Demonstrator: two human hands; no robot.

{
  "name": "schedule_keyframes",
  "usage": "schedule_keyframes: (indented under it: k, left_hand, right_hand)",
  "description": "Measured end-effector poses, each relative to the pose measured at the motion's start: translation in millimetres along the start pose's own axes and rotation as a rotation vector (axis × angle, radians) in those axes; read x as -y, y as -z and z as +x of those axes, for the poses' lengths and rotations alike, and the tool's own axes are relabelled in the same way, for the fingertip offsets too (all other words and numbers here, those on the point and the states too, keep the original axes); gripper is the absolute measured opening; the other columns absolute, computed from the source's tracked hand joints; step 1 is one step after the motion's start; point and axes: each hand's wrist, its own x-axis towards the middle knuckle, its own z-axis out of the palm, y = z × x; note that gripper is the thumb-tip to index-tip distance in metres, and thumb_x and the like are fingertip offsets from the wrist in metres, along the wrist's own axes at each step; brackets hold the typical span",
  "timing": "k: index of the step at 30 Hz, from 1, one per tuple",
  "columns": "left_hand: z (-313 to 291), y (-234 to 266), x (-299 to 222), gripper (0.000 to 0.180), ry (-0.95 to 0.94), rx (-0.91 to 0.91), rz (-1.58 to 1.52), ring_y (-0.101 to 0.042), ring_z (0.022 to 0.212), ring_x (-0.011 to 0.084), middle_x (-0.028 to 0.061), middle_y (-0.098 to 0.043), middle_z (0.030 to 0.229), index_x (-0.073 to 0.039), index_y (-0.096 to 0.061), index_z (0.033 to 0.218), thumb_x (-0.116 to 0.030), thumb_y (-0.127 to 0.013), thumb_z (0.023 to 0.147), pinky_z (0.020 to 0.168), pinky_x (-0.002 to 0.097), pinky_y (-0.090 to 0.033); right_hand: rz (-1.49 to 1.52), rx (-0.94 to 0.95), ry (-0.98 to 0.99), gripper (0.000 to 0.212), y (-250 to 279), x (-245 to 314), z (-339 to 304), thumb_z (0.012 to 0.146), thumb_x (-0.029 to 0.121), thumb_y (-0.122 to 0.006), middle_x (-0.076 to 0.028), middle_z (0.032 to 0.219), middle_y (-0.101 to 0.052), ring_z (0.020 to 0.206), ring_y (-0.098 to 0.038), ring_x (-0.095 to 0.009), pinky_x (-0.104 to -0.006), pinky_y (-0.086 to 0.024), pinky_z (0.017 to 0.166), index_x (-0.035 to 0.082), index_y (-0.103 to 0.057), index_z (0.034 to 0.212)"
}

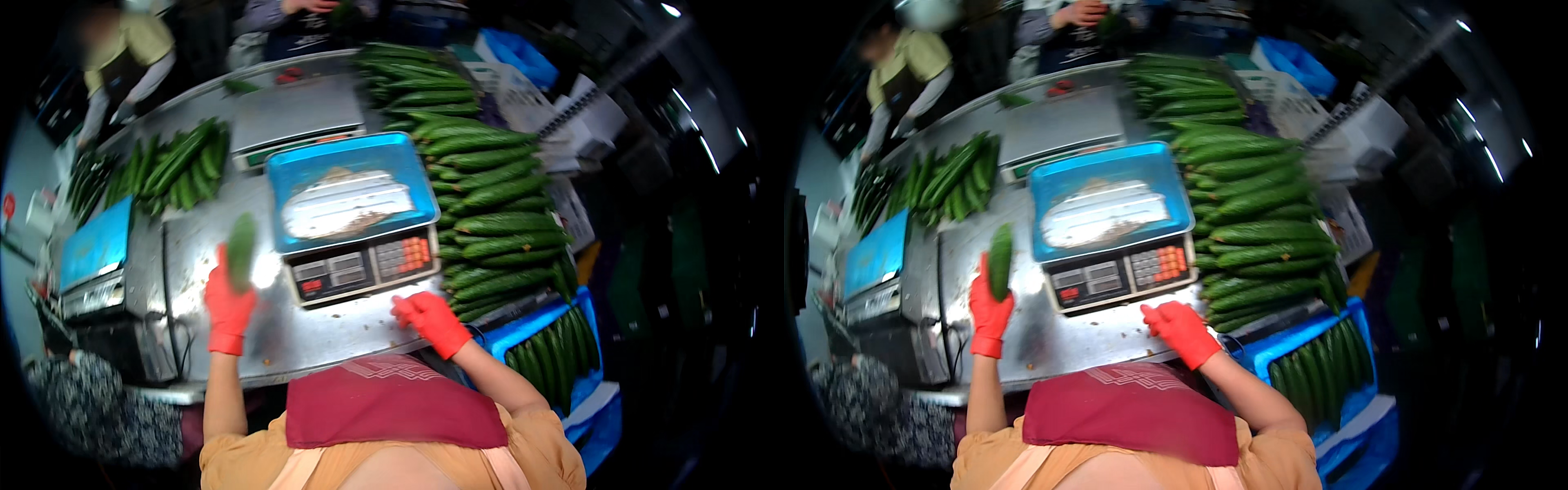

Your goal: The person picks up cucumbers from a tray, places them onto a digital scale to weigh them, and then moves them onto the workstation table.

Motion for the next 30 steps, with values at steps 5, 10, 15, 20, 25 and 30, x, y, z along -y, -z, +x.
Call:
schedule_keyframes:
  k: [5,10,15,20,25,30]
  left_hand:
    - [14.9,-18.2,76.6,0.087,0.367,0.129,0.147,-0.061,0.095,0.039,0.0218,-0.061,0.107,-0.021,-0.031,0.146,-0.023,-0.069,0.067,0.08,0.0469,-0.049]
    - [3.7,-49.9,117.2,0.094,0.379,0.207,0.26,-0.057,0.103,0.0398,0.0226,-0.056,0.115,-0.024,-0.016,0.151,-0.043,-0.068,0.075,0.085,0.0478,-0.046]
    - [9.1,-47.2,121.8,0.096,0.406,0.318,0.243,-0.052,0.115,0.0398,0.0237,-0.05,0.128,-0.021,-0.013,0.151,-0.053,-0.065,0.077,0.093,0.0462,-0.043]
    - [7.0,-36.6,126.6,0.07,0.292,0.027,-0.02,-0.034,0.135,0.0322,0.0209,-0.035,0.146,-0.008,-0.027,0.147,-0.032,-0.06,0.09,0.109,0.0401,-0.029]
    - [11.5,-21.7,69.6,0.056,0.058,-0.016,-0.307,-0.038,0.133,0.0274,0.0179,-0.035,0.147,-0.002,-0.032,0.144,-0.015,-0.054,0.094,0.109,0.0365,-0.029]
    - [-2.1,1.7,-26.5,0.048,-0.063,0.031,-0.599,-0.045,0.127,0.0275,0.0172,-0.047,0.138,0.001,-0.037,0.141,-0.011,-0.049,0.095,0.107,0.0377,-0.031]
  right_hand:
    - [-0.342,-0.008,0.33,0.034,-7.2,-22.4,-19.1,0.091,0.022,-0.056,-0.016,0.122,-0.06,0.109,-0.057,-0.032,-0.041,-0.046,0.089,0.006,-0.059,0.121]
    - [-0.383,-0.01,0.336,0.028,9.5,-21.8,-30.8,0.091,0.019,-0.055,-0.016,0.103,-0.065,0.091,-0.062,-0.034,-0.04,-0.05,0.08,0.006,-0.063,0.114]
    - [-0.409,-0.295,0.555,0.026,95.1,-0.4,-37.7,0.085,0.008,-0.061,-0.018,0.094,-0.067,0.084,-0.065,-0.034,-0.0378,-0.053,0.076,0.002,-0.064,0.11]
    - [-0.92,-0.368,0.381,0.076,220.3,16.6,-34.4,0.077,0.02,-0.07,-0.019,0.144,-0.036,0.133,-0.034,-0.036,-0.0443,-0.031,0.107,0.009,-0.034,0.143]
    - [-0.98,-0.051,0.139,0.094,281.4,-0.1,-7.5,0.073,0.036,-0.074,-0.019,0.151,-0.026,0.14,-0.022,-0.036,-0.0479,-0.021,0.113,0.011,-0.024,0.148]
    - [-0.975,0.202,0.198,0.087,298.0,-13.4,18.3,0.075,0.037,-0.072,-0.022,0.147,-0.032,0.137,-0.032,-0.033,-0.0389,-0.029,0.111,0.007,-0.03,0.145]
